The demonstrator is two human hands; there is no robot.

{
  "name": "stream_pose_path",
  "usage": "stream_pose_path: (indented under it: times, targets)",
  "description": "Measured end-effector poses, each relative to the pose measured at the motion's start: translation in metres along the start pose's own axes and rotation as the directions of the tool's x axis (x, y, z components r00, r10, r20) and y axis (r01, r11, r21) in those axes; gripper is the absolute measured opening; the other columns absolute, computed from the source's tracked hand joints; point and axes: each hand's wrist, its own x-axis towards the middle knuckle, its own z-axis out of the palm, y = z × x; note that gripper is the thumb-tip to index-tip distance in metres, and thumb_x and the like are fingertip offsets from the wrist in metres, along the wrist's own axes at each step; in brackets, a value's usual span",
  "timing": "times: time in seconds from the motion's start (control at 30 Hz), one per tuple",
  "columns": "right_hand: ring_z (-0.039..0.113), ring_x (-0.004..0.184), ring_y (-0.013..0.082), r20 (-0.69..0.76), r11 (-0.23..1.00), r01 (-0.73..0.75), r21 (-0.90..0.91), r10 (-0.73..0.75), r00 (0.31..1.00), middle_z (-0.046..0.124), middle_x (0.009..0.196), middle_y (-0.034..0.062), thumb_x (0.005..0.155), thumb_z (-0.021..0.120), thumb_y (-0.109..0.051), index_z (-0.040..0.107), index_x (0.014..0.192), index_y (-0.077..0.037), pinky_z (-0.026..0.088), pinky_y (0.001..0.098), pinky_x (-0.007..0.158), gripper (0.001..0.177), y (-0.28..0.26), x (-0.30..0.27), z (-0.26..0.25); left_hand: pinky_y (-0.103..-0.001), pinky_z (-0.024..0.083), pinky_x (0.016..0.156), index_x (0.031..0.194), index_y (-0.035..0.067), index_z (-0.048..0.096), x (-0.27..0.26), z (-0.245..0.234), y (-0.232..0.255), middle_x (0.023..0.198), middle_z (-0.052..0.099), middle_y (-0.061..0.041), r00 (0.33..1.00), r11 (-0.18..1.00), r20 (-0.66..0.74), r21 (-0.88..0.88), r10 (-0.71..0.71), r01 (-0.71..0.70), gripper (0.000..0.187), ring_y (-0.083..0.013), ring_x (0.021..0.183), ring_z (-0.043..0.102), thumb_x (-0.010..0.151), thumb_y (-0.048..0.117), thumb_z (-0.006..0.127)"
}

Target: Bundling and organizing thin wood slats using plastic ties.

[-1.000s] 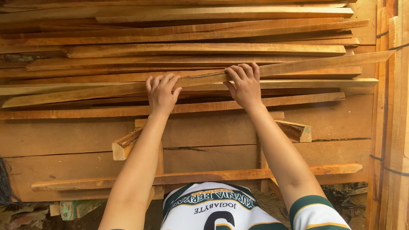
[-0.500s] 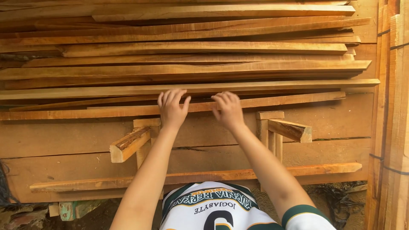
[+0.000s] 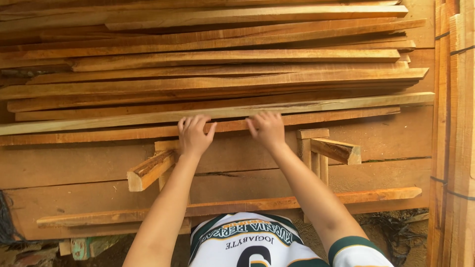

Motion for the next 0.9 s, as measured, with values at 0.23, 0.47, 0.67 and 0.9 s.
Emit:
stream_pose_path:
  times: [0.23, 0.47, 0.67, 0.9]
  targets:
    - [0.037, 0.141, 0.0428, -0.137, 0.996, -0.079, 0.043, 0.084, 0.987, 0.051, 0.147, 0.0192, 0.094, 0.078, -0.040, 0.055, 0.142, -0.004, 0.022, 0.0618, 0.114, 0.064, -0.003, 0.081, -0.056, -0.053, 0.032, 0.114, 0.145, 0.006, 0.053, 0.083, -0.047, 0.029, 0.131, 0.055, -0.010, 1.000, 0.999, -0.003, -0.024, -0.030, 0.030, 0.061, -0.0299, 0.134, 0.041, 0.100, 0.046, 0.066]
    - [0.065, 0.080, 0.0207, -0.329, 0.992, -0.020, -0.121, -0.021, 0.944, 0.064, 0.078, -0.0043, 0.090, 0.078, -0.050, 0.069, 0.084, -0.024, 0.044, 0.0409, 0.088, 0.028, 0.057, 0.136, -0.012, -0.048, 0.032, 0.100, 0.083, 0.024, 0.064, 0.128, -0.019, -0.004, 0.079, 0.063, 0.007, 0.994, 0.993, -0.085, 0.088, -0.073, 0.081, 0.039, -0.0193, 0.089, 0.065, 0.102, 0.057, 0.059]
    - [0.027, 0.149, 0.0374, 0.104, 0.955, -0.252, -0.159, 0.270, 0.957, 0.040, 0.160, 0.0160, 0.103, 0.059, -0.056, 0.043, 0.154, -0.005, 0.018, 0.0586, 0.119, 0.073, 0.033, 0.144, -0.045, -0.053, 0.033, 0.109, 0.144, 0.008, 0.046, 0.166, -0.078, 0.029, 0.146, 0.043, -0.011, 0.972, 0.997, 0.232, 0.082, -0.032, 0.014, 0.053, -0.0332, 0.129, 0.040, 0.103, 0.038, 0.061]
    - [0.048, 0.109, 0.0301, 0.026, 0.972, -0.036, -0.232, 0.043, 0.999, 0.052, 0.107, 0.0042, 0.070, 0.088, -0.055, 0.072, 0.113, -0.020, 0.034, 0.0503, 0.098, 0.058, 0.104, 0.154, 0.002, -0.061, 0.030, 0.114, 0.161, 0.010, 0.029, 0.175, -0.063, 0.032, 0.155, 0.034, -0.014, 0.920, 0.986, 0.379, 0.162, -0.105, 0.045, 0.100, -0.0369, 0.144, 0.030, 0.085, 0.049, 0.081]
